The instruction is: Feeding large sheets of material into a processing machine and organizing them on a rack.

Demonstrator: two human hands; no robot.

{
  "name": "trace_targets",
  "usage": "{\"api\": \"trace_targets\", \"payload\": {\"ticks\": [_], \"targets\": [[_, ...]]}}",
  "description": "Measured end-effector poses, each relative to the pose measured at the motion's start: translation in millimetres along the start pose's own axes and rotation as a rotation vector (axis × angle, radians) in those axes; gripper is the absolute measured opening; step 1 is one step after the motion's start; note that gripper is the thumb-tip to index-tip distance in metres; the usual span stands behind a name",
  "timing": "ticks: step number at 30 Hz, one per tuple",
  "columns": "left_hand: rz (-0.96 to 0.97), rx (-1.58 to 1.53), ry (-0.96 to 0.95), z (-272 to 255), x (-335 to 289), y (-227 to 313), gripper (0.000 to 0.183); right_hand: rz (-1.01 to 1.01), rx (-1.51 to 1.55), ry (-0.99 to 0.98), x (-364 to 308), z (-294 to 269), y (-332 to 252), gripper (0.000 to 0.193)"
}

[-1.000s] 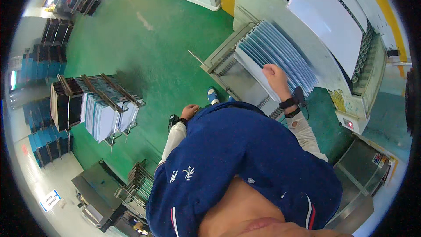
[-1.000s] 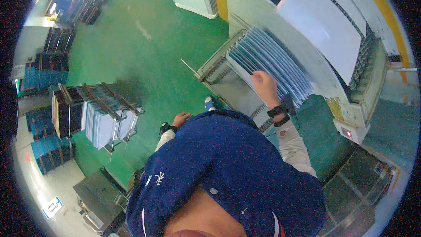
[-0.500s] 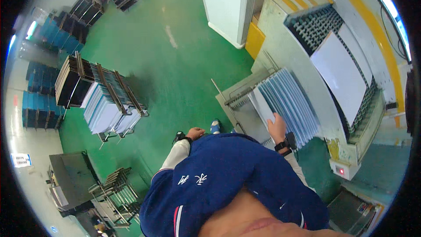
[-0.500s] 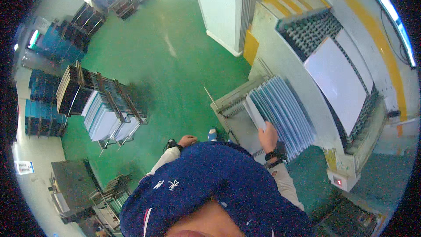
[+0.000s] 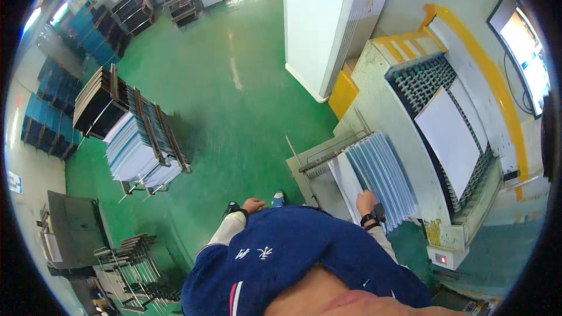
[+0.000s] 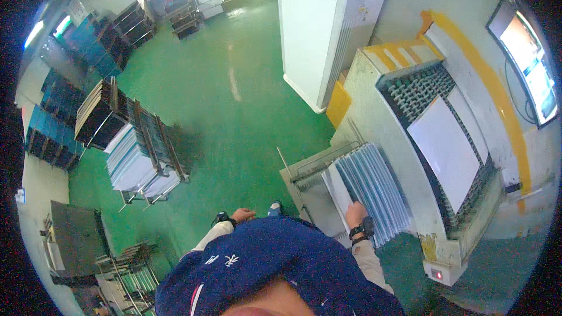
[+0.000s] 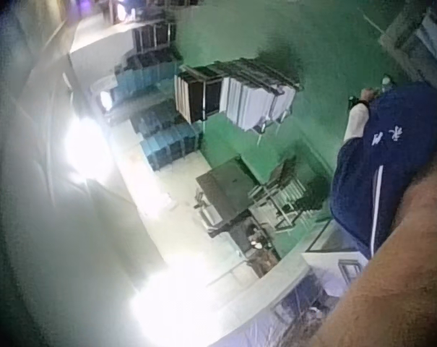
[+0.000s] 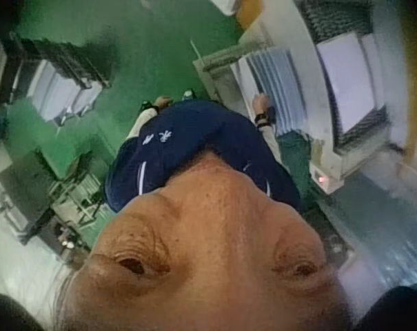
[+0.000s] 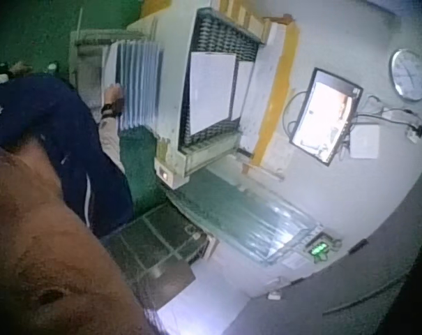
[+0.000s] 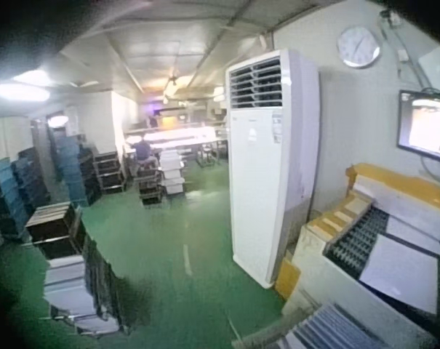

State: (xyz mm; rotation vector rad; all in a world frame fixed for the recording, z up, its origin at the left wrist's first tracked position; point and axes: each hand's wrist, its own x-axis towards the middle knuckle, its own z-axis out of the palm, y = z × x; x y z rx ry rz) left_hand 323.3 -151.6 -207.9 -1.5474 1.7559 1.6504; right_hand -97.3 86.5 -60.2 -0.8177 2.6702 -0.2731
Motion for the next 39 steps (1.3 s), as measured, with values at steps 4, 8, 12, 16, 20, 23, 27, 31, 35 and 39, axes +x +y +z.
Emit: {"api": "trace_targets", "payload": {"ticks": [4, 8, 12, 16, 20, 23, 27, 31, 35, 39], "targets": [[0.046, -0.039, 0.051, 8, 11, -20, 0.046, 0.022, -0.029, -0.042, -2, -4, -5, 0.028], [-0.045, -0.089, -0.024, 2, -3, 2, 0.047, -0.015, -0.006, 0.062, -5, -4, -7, 0.028], [0.021, -0.025, 0.048, 7, 11, -23, 0.048, -0.008, -0.027, 0.091, -1, 3, -7, 0.028], [-0.015, 0.002, 0.009, 1, 1, -6, 0.048, 0.001, -0.034, 0.081, -3, 1, -8, 0.029], [-0.033, -0.062, -0.008, 5, 7, -19, 0.046, 0.027, -0.072, 0.091, -4, -2, -10, 0.024], [-0.016, -0.092, 0.003, 6, 9, -23, 0.044, 0.007, -0.055, 0.092, -5, -4, -12, 0.024], [-0.021, -0.114, -0.003, 3, 7, -18, 0.042, 0.027, -0.065, 0.112, -2, 6, -6, 0.024], [-0.04, -0.099, -0.01, 5, 18, -29, 0.036, 0.003, -0.081, 0.151, 0, 12, -3, 0.024], [-0.022, -0.078, -0.017, 2, 17, -29, 0.04, -0.012, -0.101, 0.171, 1, 14, -5, 0.023], [0.088, 0.074, 0.08, 3, 17, -36, 0.046, 0.03, -0.072, 0.072, 2, 7, -20, 0.024]]}}
